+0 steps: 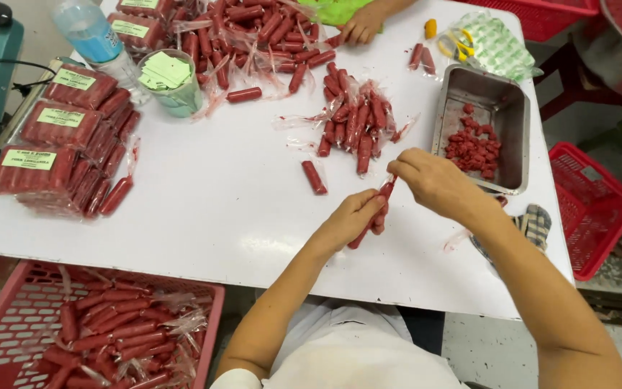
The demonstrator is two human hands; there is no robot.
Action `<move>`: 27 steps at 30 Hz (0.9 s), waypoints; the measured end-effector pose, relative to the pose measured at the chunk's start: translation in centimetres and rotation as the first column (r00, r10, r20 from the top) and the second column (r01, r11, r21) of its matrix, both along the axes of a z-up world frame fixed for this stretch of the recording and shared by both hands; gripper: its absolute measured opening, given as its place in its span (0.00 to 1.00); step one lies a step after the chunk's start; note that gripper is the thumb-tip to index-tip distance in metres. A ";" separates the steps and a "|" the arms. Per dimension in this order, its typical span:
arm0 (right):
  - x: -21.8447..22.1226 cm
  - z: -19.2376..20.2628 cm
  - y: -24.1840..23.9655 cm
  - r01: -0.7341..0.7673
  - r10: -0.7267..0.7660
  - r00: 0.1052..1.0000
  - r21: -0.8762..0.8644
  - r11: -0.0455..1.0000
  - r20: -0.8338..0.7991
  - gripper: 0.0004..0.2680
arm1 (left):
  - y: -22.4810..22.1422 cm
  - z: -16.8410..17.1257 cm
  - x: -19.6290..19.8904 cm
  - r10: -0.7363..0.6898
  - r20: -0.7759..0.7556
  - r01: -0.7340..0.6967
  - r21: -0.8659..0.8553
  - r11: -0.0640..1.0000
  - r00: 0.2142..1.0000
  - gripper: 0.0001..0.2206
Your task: The person is tying the ends of individual sausages in plastic casings by hand.
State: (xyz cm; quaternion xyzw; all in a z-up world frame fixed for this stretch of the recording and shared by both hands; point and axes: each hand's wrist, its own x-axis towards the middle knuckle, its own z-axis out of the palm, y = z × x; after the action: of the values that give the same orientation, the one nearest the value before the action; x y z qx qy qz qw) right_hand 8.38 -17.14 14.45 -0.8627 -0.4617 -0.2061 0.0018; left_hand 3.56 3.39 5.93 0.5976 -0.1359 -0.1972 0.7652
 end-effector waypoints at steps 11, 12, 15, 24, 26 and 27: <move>-5.5 -0.7 10.5 0.099 -0.059 0.822 0.039 0.994 -0.566 0.20 | 8.4 -1.6 -1.0 0.064 -0.070 -0.041 0.293 0.955 0.995 0.14; -5.4 -2.1 10.9 0.093 -0.055 0.821 0.038 0.995 -0.568 0.20 | 8.8 -1.2 -1.1 0.070 -0.072 -0.046 0.292 0.955 0.995 0.14; -4.0 -7.5 10.6 0.124 -0.103 0.953 0.057 0.991 -0.286 0.12 | 8.8 -0.5 -0.9 0.084 0.096 -0.118 0.439 0.891 0.992 0.13; -1.7 -9.6 0.9 -0.022 0.012 0.998 0.170 0.985 0.061 0.07 | 0.4 3.1 -1.7 0.046 0.329 -0.230 0.547 0.805 0.943 0.14; -2.1 -7.1 -1.8 -0.158 0.187 0.979 0.284 0.946 -0.078 0.08 | -1.4 5.9 -2.6 0.062 0.052 -0.074 0.280 0.957 0.997 0.12; -1.6 -7.0 -3.4 -0.139 0.166 0.983 0.285 0.948 -0.073 0.08 | -3.5 3.6 -1.5 0.041 0.057 -0.055 0.281 0.958 0.998 0.12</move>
State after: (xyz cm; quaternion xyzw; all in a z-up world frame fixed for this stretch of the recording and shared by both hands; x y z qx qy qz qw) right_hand 6.76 -20.51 7.44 -0.8245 -0.4928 -0.2267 0.1613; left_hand 2.06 -0.12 9.57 0.7086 -0.1113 -0.1807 0.6730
